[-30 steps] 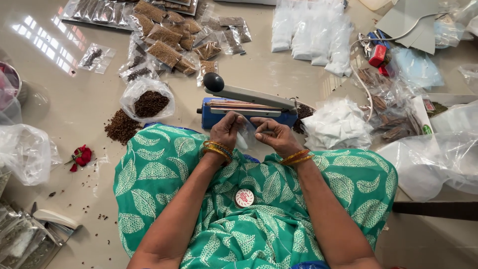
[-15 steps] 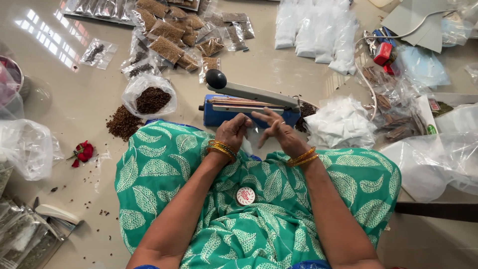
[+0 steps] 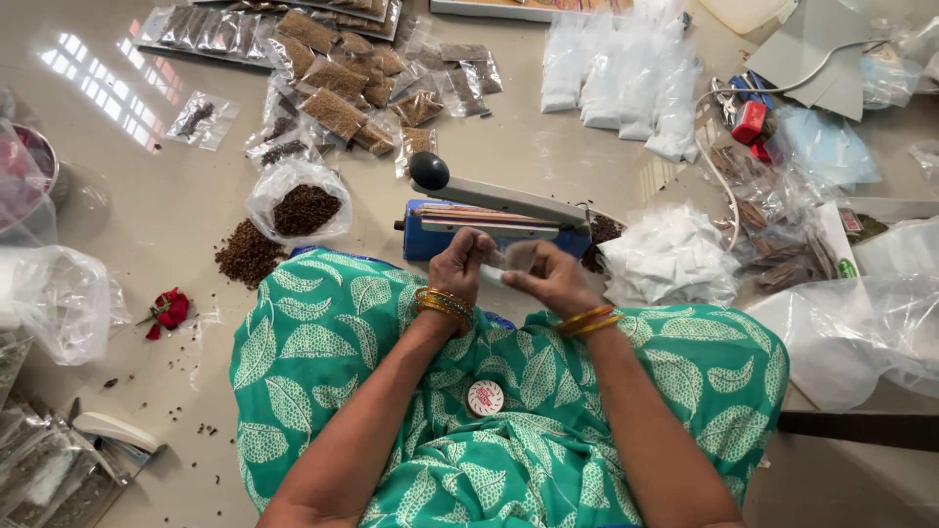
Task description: The person manually seals small plastic pouches containing powder and seeds using a heat-sealing machine on the floor.
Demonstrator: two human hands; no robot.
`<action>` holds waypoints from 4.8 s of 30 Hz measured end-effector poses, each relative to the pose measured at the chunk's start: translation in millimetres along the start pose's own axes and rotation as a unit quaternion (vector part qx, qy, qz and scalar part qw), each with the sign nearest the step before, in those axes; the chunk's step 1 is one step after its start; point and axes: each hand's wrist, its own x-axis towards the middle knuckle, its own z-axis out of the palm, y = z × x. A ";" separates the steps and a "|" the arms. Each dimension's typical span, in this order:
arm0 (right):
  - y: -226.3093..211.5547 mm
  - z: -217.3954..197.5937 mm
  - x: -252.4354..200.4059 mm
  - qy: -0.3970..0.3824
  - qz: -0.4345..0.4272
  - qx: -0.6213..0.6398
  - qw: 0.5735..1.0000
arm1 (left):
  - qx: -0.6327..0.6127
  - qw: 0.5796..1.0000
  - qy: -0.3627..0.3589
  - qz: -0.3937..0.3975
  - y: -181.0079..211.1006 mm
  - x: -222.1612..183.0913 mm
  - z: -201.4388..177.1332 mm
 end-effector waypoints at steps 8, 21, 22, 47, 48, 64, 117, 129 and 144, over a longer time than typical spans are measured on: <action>28.6 2.8 21.8 0.150 0.032 -0.175 0.973 | -0.100 0.973 0.069 -0.196 -11.2 8.9 -4.6; 71.8 9.9 56.3 0.277 0.202 -0.062 0.937 | -0.051 0.897 0.052 -0.436 -46.6 49.6 -10.5; 74.3 7.1 57.1 0.286 0.190 -0.046 0.938 | -0.019 0.895 0.053 -0.442 -42.6 50.7 -9.9; 69.7 10.2 66.6 0.361 0.089 -0.098 0.923 | -0.178 0.851 0.106 -0.483 -35.6 48.6 -4.4; 68.6 10.7 65.1 0.361 0.089 -0.098 0.923 | -0.179 0.850 0.107 -0.484 -38.1 47.4 -3.5; 74.5 9.6 61.8 0.317 0.161 0.016 0.935 | -0.166 0.863 0.117 -0.462 -49.8 47.5 1.3; -14.0 165.3 189.8 -0.022 0.107 -0.586 0.803 | -0.534 0.677 0.019 -0.507 -186.9 13.0 34.7; 14.9 96.8 172.7 -0.048 -0.125 -0.491 0.861 | -0.514 0.706 0.142 -0.467 -263.9 20.9 56.5; 36.8 48.5 34.4 0.187 -0.175 -0.545 0.798 | -0.414 0.737 0.038 -0.533 -55.9 50.6 4.1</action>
